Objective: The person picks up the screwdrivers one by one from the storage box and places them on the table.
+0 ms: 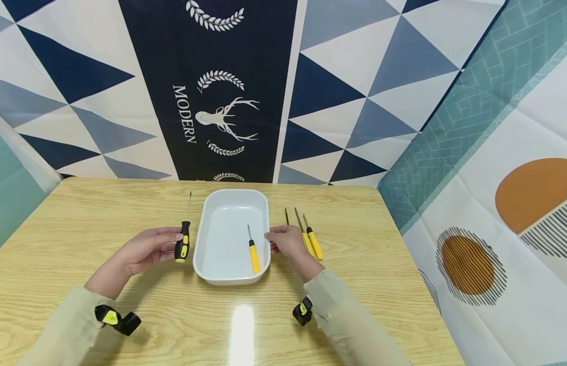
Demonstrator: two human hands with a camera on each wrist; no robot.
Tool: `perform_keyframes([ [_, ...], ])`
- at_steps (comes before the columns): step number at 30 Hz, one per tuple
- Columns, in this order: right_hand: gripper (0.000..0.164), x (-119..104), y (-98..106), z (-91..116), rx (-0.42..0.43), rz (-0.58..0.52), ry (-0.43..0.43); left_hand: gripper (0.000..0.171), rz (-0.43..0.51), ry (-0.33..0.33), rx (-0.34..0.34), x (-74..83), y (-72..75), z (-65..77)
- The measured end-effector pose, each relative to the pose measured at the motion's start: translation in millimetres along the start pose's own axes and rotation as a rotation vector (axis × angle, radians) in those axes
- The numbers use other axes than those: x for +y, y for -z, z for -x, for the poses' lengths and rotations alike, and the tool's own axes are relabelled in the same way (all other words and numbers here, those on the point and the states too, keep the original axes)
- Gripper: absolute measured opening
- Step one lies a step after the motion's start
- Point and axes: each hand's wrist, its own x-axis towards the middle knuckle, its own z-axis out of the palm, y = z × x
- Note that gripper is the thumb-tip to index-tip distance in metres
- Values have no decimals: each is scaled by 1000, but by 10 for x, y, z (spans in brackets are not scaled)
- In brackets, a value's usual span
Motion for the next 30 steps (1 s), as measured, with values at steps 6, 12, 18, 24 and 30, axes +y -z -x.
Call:
perform_keyframes([
  [6, 28, 4, 6, -2, -4, -5, 2, 67, 4, 19, 25, -27, 73, 23],
  [12, 28, 9, 10, -7, -7, -10, 2, 69, 18, 27, 31, -49, 144, 49],
  [18, 29, 5, 10, -6, -3, -7, 3, 70, 17, 40, 40, -57, 207, 64],
  [24, 30, 2, 7, -5, -6, 1, 6, 71, 31, 51, 42, -75, 283, 74],
  [30, 30, 4, 8, 1, -9, 3, 8, 72, 26, 49, 43, -98, 367, 79],
])
